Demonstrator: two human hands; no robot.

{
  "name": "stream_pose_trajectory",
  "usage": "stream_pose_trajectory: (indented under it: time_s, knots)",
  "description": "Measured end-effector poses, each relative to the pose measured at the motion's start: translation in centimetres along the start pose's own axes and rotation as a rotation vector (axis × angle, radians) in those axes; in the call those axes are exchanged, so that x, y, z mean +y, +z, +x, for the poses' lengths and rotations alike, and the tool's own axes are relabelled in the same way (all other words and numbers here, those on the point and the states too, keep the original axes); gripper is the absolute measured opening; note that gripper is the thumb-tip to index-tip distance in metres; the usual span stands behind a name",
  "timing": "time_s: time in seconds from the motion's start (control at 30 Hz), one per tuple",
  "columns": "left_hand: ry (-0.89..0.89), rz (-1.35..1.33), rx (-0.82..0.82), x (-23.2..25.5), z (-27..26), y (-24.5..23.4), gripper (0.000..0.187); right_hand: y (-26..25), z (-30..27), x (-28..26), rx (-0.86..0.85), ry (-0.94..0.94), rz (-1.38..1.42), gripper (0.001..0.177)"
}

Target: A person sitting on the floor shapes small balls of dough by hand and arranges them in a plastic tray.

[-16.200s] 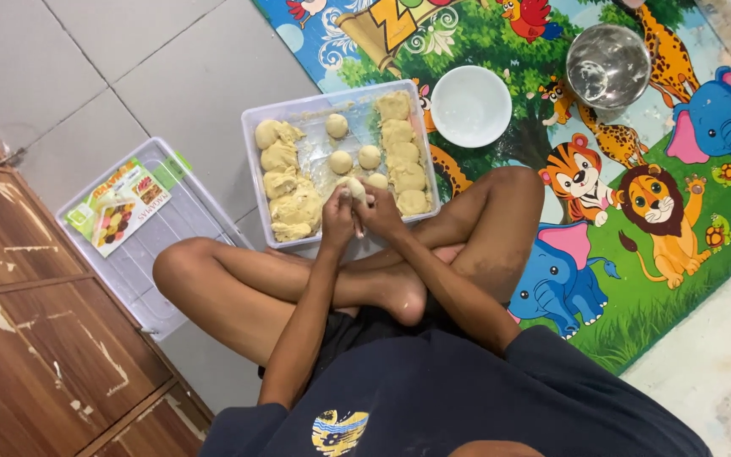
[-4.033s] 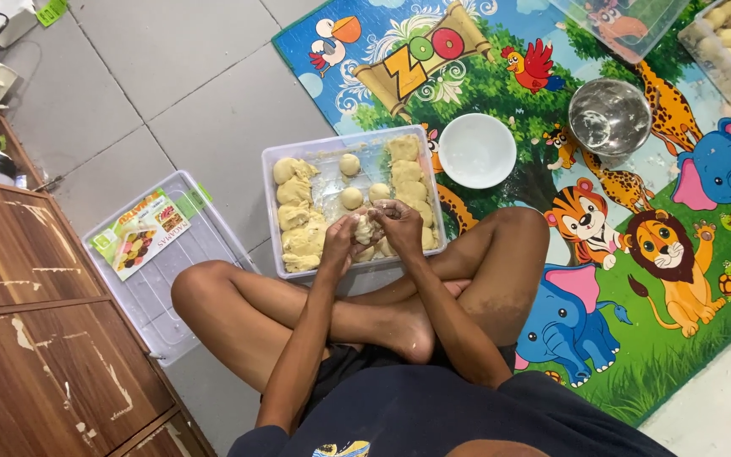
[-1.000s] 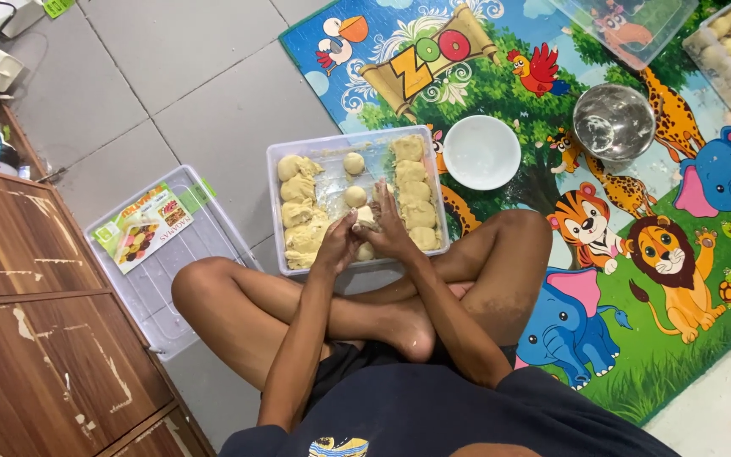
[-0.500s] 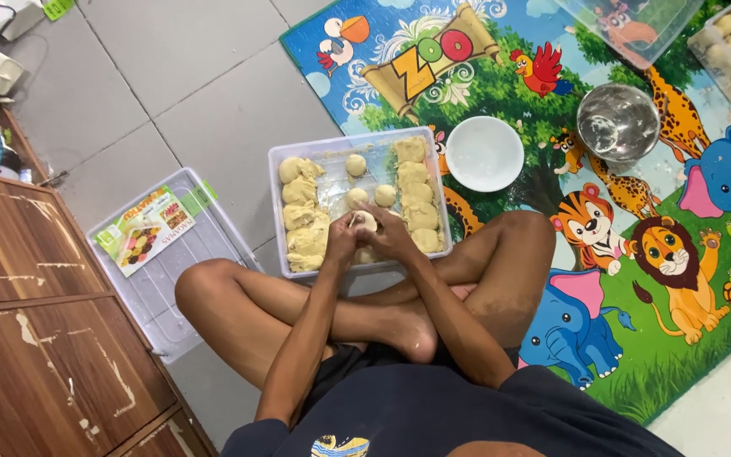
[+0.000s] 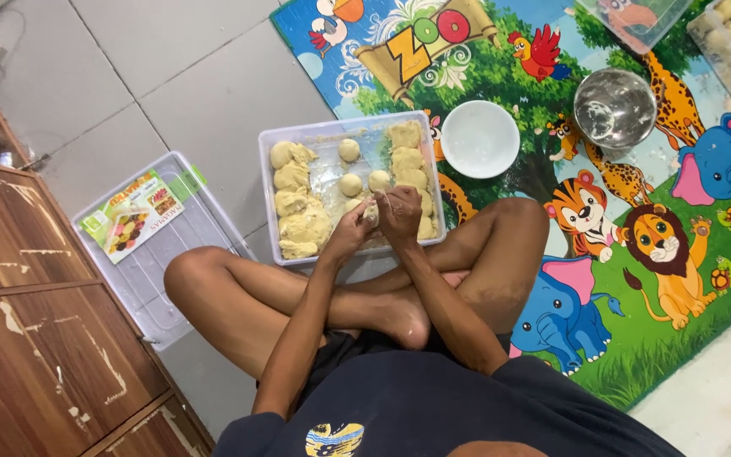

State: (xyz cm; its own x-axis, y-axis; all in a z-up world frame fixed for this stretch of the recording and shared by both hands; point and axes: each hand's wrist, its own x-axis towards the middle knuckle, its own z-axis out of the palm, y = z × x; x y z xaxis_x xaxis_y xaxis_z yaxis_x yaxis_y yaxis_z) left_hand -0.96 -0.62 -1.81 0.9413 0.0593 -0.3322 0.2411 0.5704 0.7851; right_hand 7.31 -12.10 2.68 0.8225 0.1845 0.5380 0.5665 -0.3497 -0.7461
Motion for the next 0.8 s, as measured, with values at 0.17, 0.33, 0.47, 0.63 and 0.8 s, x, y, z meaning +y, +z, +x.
stream_pose_trajectory:
  time_s: [0.17,0.33,0.47,0.63,0.8]
  knots:
    - [-0.024,0.451,0.097,1.9,-1.3,1.6,0.036,0.0,-0.6,0.2,0.132,0.03,0.03,0.048]
    - [0.106,0.541,0.089,0.3,-0.9,1.2,0.048,0.7,-1.9,0.9,0.084,0.15,0.008,0.05]
    - [0.207,0.318,0.311,-3.1,1.7,-1.8,0.017,1.8,-3.7,4.8,-0.078,0.136,0.262,0.069]
    - [0.332,0.105,0.505,3.2,-0.6,-0.9,0.015,0.1,-1.9,-1.9,-0.464,0.216,0.508,0.075]
    - [0.341,0.295,0.432,4.5,-2.4,0.9,0.033,0.2,-2.3,1.7,-0.63,0.256,0.445,0.071]
